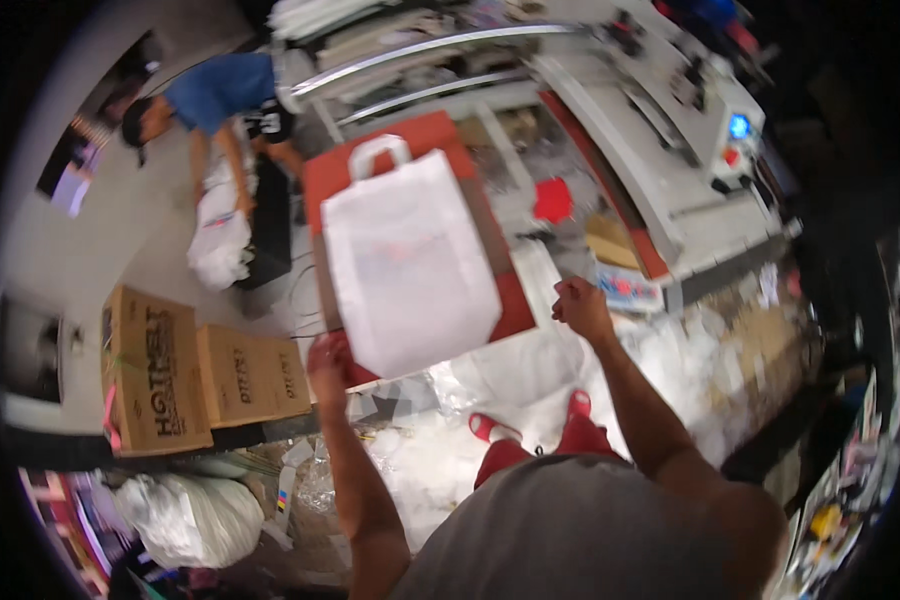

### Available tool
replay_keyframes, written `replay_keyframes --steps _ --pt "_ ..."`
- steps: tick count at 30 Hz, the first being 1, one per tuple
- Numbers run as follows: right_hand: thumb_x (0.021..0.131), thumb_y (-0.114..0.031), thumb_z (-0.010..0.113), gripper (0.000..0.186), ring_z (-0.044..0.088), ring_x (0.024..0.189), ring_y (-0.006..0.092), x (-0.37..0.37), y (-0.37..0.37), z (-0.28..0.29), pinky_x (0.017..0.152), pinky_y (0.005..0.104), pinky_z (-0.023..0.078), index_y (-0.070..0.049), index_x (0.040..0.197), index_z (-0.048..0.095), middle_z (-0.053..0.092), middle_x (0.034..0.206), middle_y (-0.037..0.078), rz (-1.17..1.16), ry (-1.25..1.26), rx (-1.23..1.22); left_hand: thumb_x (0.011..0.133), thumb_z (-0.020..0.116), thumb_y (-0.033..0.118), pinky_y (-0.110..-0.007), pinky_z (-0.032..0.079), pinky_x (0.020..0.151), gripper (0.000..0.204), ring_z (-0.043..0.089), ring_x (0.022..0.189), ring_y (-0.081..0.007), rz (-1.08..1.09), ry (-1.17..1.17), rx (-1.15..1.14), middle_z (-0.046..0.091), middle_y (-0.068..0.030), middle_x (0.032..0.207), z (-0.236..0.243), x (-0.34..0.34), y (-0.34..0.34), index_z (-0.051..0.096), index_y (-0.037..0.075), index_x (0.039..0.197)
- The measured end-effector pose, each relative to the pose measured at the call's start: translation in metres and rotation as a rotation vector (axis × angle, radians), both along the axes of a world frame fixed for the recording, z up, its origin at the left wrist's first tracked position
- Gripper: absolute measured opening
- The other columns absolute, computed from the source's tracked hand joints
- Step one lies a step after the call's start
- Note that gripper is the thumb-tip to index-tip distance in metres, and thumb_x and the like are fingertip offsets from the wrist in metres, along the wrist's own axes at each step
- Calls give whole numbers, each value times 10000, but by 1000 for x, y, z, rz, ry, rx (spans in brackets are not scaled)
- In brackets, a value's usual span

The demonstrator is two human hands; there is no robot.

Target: The person places a white tote bag onto a heat press, aligns a printed graphic over the bag, and operates the machine controls.

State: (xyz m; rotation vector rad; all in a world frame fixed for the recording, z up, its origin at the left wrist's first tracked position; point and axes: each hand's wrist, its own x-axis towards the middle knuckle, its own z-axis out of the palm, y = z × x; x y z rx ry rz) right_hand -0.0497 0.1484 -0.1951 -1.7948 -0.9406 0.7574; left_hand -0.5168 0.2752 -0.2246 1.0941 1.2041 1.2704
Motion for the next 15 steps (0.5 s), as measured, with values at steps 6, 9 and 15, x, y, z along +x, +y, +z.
replay_keyframes --steps 6,9,15 --pt "768 -15 582 133 687 837 386 172 -151 -105 727 449 545 -11 890 634 696 839 211 -154 -467 -376 988 509 306 -410 450 981 418 536 1190 -278 351 -55 -457 534 -122 1314 -85 -75 -128 487 75 1335" --pt "785 -83 604 131 681 809 397 245 -173 -156 728 450 549 -25 879 674 699 892 208 -194 -521 -404 905 639 213 -349 521 771 259 597 883 -209 -111 310 -706 614 -89 1024 -162 -81 -249 582 70 1113" --pt "799 -320 695 338 666 900 381 375 -125 -271 791 439 543 -53 1006 705 699 925 190 -201 -694 -411 802 743 173 -342 555 648 199 667 689 -160 -786 624 -1215 696 -56 818 -186 3 -511 666 59 946"
